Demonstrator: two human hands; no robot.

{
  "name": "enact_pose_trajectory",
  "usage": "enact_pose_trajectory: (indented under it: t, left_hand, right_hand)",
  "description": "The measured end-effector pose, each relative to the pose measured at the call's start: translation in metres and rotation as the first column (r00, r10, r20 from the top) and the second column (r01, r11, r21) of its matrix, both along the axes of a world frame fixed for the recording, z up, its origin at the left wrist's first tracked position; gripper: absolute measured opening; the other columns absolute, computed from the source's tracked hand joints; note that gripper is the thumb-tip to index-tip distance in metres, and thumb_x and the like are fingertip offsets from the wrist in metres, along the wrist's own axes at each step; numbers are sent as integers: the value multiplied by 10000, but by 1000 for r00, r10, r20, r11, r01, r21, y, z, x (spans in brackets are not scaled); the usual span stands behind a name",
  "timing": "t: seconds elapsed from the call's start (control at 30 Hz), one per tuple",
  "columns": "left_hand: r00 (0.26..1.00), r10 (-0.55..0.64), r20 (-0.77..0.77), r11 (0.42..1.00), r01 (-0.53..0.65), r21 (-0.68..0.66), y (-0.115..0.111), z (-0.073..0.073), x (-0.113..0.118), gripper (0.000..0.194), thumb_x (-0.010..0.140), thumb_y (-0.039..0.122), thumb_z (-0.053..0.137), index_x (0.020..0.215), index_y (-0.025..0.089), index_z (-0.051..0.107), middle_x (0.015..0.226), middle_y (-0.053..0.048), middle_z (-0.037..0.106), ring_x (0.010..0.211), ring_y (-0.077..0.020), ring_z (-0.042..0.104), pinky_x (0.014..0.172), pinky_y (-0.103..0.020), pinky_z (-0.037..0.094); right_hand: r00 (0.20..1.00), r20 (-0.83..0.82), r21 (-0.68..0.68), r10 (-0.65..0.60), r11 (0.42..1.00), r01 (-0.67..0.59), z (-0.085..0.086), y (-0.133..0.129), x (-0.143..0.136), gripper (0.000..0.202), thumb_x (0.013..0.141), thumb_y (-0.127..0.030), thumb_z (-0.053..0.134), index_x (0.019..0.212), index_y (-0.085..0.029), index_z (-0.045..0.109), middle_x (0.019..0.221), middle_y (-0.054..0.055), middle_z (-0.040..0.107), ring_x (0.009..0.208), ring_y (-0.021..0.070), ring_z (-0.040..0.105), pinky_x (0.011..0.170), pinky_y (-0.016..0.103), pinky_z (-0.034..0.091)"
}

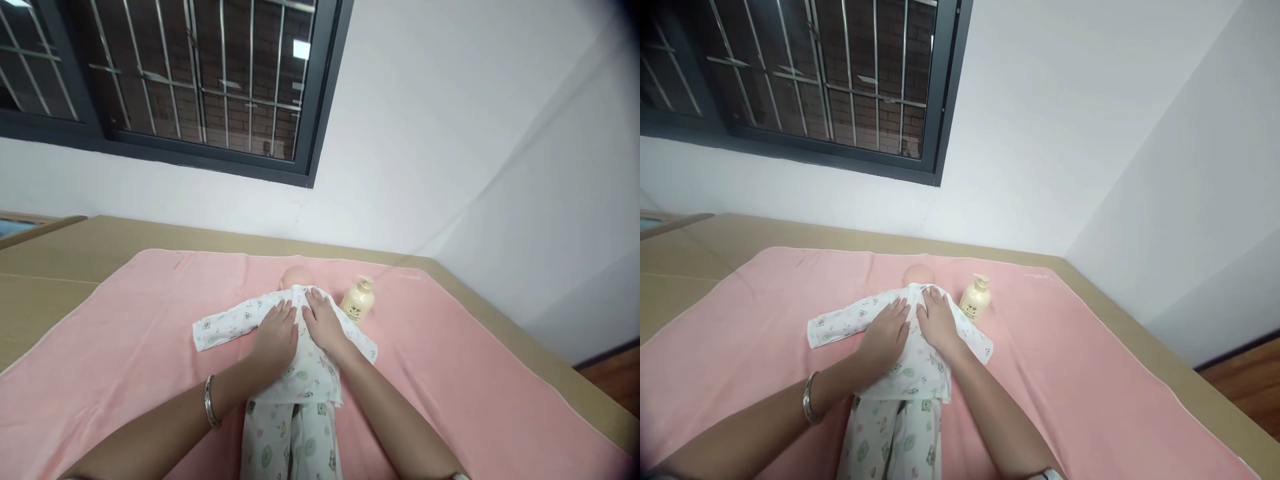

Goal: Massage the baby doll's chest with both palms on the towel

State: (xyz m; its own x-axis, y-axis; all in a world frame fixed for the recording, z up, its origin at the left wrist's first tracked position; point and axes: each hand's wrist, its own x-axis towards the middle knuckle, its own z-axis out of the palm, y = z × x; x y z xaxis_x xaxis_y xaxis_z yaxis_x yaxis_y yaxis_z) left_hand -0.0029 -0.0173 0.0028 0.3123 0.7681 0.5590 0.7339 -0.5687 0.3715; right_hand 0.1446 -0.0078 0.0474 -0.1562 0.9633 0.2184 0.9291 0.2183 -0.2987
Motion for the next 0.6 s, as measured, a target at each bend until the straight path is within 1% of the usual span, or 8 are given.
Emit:
enact_pose_trajectory:
  t: [0.07,0.13,0.23,0.3,0.37,0.43,0.53,0.6]
  left_hand:
    - [1000,3,-2,999,-3,-42,5,2,-3,409,934,224,356,1253,112,586,1364,-159,570,1321,-278,482,1115,-493,364]
    - [1000,26,16,996,-24,-88,16,1,-8,423,947,276,368,1290,118,558,1398,-158,538,1347,-283,449,1113,-494,362]
    - [998,42,47,993,-36,-114,29,-4,-14,458,960,312,352,1345,113,501,1442,-168,487,1390,-288,381,1122,-514,333]
    - [996,56,63,993,-49,-104,30,-8,-13,459,964,301,332,1353,112,488,1449,-172,476,1400,-290,362,1128,-526,315]
    - [996,61,66,996,-56,-71,25,-11,-10,455,962,280,326,1354,111,482,1450,-174,474,1401,-293,358,1130,-531,309]
    - [997,46,58,999,-45,-28,17,-11,-6,444,954,250,327,1347,120,489,1441,-165,488,1397,-293,365,1131,-531,311]
    - [998,23,52,1000,-23,12,9,-9,-3,429,944,221,330,1323,138,513,1413,-144,523,1383,-289,389,1131,-527,322]
    - [999,17,51,1000,-18,13,8,-9,-2,428,941,219,332,1313,123,522,1400,-149,535,1373,-293,403,1132,-522,329]
  right_hand:
    - [999,-2,7,-34,999,34,-4,-2,-5,507,980,-260,285,1434,-63,400,1509,183,369,1432,267,290,1175,495,202]
    - [999,14,14,-47,999,47,-8,-13,-16,517,970,-239,298,1445,-52,382,1521,197,341,1438,288,271,1171,501,216]
    - [999,35,34,24,999,-25,-12,-32,-31,528,950,-213,334,1453,-59,378,1541,190,303,1455,308,216,1173,496,226]
    - [997,21,36,74,997,-74,-11,-37,-33,518,955,-216,328,1446,-62,394,1542,186,303,1461,304,195,1175,487,231]
    - [996,-32,22,80,997,-79,-8,-33,-27,502,977,-254,306,1433,-76,418,1537,181,318,1456,289,219,1170,473,252]
    - [994,-90,7,61,998,-61,-6,-22,-18,491,989,-297,307,1422,-105,436,1534,166,332,1446,271,255,1167,472,258]
    - [993,-118,14,26,1000,-24,-7,-8,-8,481,982,-299,333,1420,-126,433,1529,151,349,1443,261,265,1174,505,211]
    - [994,-105,31,11,999,-8,-10,-4,-7,481,978,-281,335,1423,-122,425,1527,150,352,1445,263,258,1176,520,186]
